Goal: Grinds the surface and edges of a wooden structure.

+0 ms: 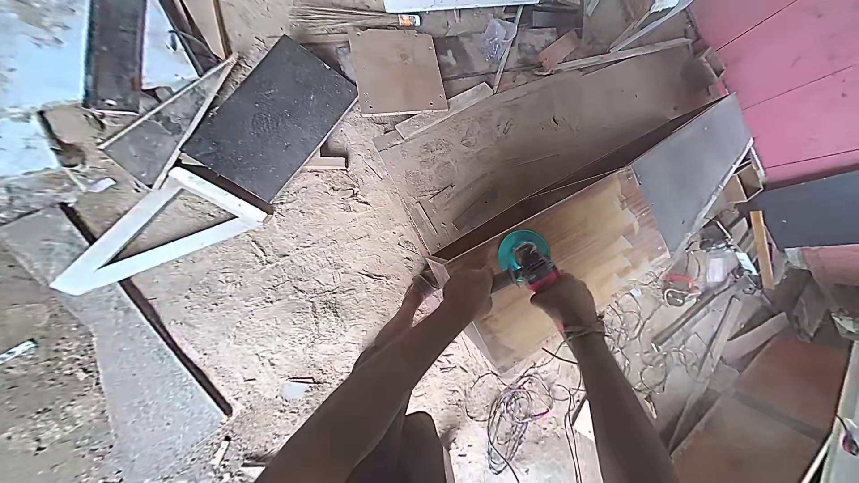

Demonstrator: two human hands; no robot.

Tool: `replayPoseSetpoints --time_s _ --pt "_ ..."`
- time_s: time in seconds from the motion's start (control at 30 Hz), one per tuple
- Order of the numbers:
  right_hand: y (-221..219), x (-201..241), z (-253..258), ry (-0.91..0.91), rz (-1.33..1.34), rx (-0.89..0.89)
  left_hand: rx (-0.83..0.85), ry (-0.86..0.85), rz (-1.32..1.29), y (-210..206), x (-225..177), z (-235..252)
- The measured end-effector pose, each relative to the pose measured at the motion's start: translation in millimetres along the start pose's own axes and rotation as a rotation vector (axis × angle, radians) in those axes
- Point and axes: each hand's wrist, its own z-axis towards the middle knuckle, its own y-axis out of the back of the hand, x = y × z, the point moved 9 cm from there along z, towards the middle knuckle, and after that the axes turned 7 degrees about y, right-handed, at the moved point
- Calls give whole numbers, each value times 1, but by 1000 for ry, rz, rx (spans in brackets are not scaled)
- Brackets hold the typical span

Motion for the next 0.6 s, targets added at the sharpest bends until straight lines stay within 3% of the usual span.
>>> replayPoseSetpoints --time_s 0.13,0.4,0.47,0.6 --pt "8 -14 12 -24 11 -28 -21 -15 -4 8 -15 4" --pt "-63 82 -40 324 -108 138 -35 277 -174 -83 107 -40" --pt "-67 94 -41 390 -155 153 -72 299 -243 -98 113 -43" --pt "-63 97 -36 420 -239 219 9 352 -295 -108 102 -50"
